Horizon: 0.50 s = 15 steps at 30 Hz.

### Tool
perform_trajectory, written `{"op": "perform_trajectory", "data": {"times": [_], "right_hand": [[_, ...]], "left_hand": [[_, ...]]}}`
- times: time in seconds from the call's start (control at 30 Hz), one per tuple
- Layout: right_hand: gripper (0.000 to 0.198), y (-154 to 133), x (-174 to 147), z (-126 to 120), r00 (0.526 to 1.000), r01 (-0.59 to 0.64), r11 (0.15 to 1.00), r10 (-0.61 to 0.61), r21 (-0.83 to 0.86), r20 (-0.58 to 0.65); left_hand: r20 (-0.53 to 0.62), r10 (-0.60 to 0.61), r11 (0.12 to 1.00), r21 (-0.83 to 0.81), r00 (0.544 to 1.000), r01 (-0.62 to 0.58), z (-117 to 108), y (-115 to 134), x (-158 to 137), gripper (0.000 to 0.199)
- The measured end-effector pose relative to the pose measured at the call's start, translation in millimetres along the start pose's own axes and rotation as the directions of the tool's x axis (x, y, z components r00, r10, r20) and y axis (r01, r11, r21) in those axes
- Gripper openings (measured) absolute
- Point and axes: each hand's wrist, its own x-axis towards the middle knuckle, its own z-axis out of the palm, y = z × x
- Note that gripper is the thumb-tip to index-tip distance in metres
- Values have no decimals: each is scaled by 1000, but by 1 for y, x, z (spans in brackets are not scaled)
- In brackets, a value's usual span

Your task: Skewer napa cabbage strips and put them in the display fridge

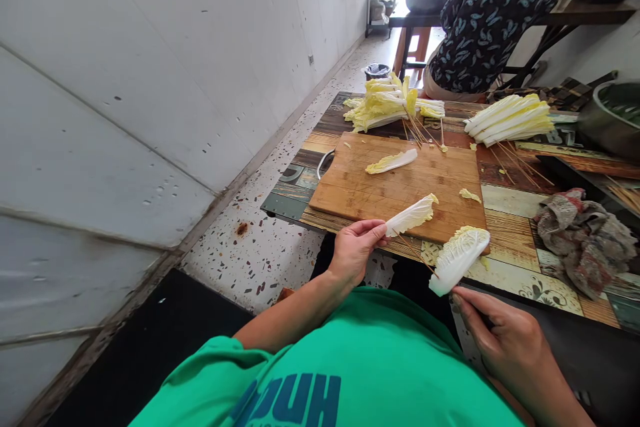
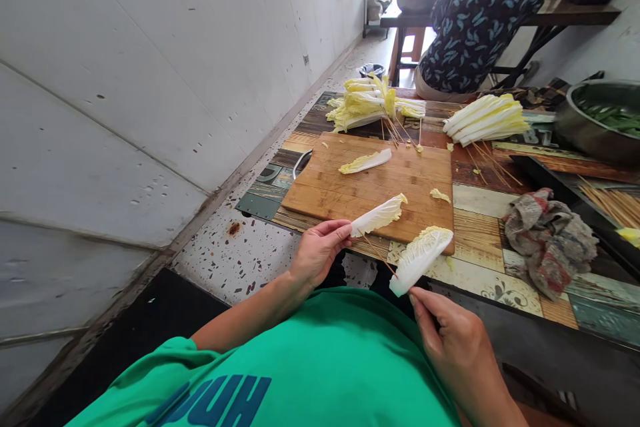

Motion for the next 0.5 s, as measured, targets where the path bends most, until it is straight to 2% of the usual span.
{"op": "perform_trajectory", "data": {"times": [0.5], "right_hand": [[30, -1, 2, 1, 998, -57, 996, 55, 70, 20]], "left_hand": [[0, 1, 1000, 8, 1000, -1, 0, 0, 0, 46]]}}
